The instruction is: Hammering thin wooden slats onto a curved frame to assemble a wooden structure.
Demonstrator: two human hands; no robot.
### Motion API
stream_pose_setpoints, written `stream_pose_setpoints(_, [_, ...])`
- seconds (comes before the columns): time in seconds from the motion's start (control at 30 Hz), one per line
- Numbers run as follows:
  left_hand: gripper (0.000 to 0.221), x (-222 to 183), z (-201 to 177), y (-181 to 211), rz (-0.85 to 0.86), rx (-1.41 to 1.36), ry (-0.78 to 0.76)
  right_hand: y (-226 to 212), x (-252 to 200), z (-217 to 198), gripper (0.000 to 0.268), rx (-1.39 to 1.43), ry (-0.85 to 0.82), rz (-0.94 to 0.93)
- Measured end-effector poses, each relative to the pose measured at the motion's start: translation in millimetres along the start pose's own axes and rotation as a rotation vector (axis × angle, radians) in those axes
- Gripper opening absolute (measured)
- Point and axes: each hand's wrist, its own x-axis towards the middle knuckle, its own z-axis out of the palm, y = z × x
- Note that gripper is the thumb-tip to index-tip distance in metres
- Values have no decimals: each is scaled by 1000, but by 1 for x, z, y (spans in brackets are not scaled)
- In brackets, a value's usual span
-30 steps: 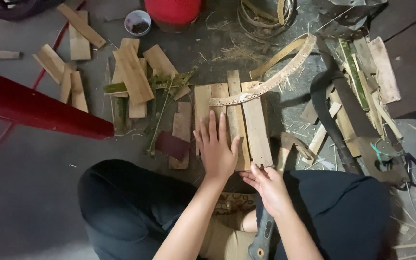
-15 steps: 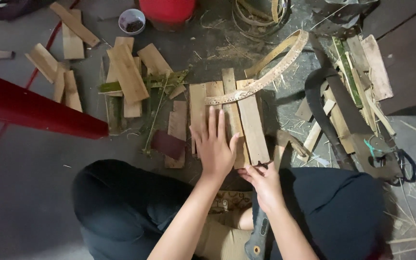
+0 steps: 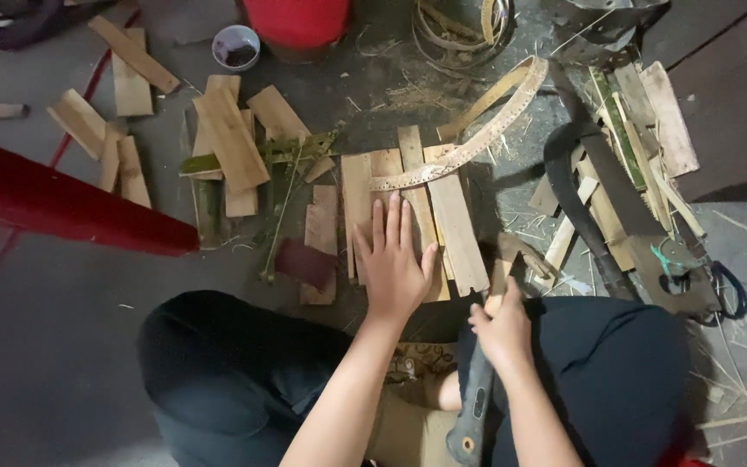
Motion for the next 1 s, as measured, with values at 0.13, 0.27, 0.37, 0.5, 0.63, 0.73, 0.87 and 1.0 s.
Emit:
stream_pose_setpoints(0.13, [77,-1,5,-3,11,-7,18,26,28,2,69,450,6,86])
stream_pose_setpoints(0.27, [79,-4,6,-5,39,-83,31,41,35,-11,23,618,-93,152])
stream_pose_setpoints(0.37, [77,-1,-6,3,111,-104,22,26,24,-24,18,682,-212,169])
stream_pose_setpoints(0.5, [70,-2,-5,9,221,-59,-84,26,23,-27,13,689,-252,174])
stream_pose_setpoints(0.63, [64,-3,-6,7,262,-148,107,-4,1,-33,10,693,-133,197])
stream_pose_setpoints(0.73, [63,-1,-8,6,263,-249,103,-28,-11,-42,16,649,-38,66])
stream_pose_setpoints(0.87, [65,0,-3,6,258,-179,95,-80,-30,-64,30,297,74,-120])
stream_pose_setpoints(1.0, [68,2,-11,10,199,-60,-153,-144,-48,-73,52,-41,130,-278])
